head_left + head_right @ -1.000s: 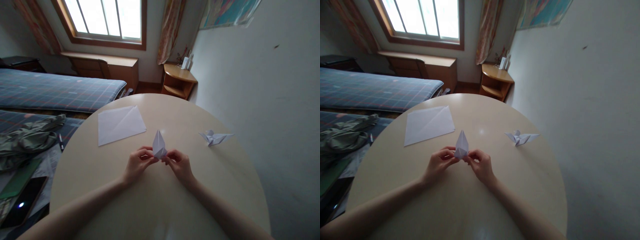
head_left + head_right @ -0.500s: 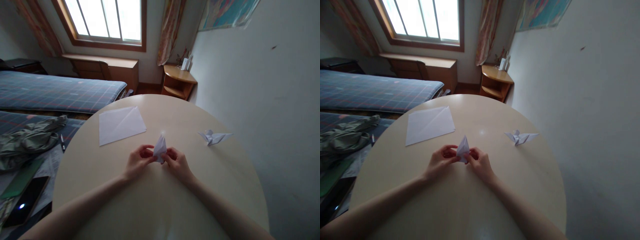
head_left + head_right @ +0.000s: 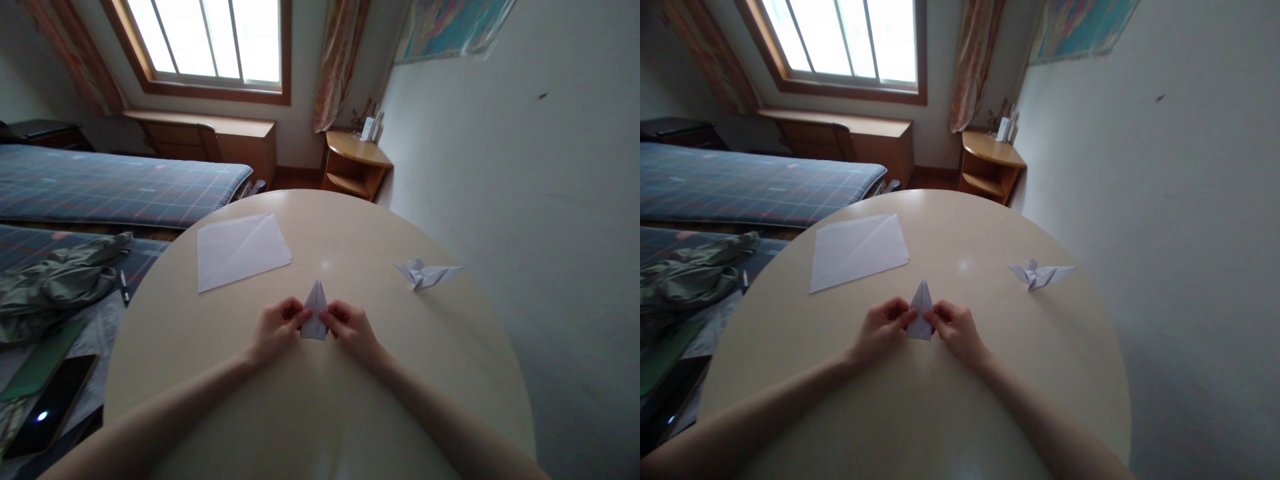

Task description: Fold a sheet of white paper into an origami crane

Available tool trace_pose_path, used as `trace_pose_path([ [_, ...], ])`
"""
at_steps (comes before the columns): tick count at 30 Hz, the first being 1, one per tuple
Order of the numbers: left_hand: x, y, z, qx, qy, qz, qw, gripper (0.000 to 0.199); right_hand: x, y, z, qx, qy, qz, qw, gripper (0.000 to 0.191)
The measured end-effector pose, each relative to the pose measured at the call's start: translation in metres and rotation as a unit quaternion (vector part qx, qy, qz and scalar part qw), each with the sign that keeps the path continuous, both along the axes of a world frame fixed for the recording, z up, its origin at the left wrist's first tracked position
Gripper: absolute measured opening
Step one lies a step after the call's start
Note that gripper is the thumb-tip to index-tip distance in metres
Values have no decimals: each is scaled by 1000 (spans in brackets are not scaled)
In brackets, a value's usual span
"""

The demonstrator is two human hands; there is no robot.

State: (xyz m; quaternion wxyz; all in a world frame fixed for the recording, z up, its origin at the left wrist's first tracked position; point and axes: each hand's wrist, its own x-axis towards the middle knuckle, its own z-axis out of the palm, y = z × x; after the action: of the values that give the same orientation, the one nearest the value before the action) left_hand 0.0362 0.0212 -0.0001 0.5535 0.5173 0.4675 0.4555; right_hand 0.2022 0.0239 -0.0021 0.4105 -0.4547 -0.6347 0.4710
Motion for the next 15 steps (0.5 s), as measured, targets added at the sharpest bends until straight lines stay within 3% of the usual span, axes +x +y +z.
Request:
trace_pose_path([
  [7, -2, -2, 6, 9, -2, 38, 999, 34, 3, 3, 5, -26, -30, 132, 990, 32],
  [11, -3, -2, 6, 26, 6, 55, 998, 31, 4, 3, 7, -38, -58, 146, 987, 29],
  [15, -2, -2, 6, 41, 4, 54, 998, 29, 3, 4, 6, -78, -20, 144, 986, 29],
])
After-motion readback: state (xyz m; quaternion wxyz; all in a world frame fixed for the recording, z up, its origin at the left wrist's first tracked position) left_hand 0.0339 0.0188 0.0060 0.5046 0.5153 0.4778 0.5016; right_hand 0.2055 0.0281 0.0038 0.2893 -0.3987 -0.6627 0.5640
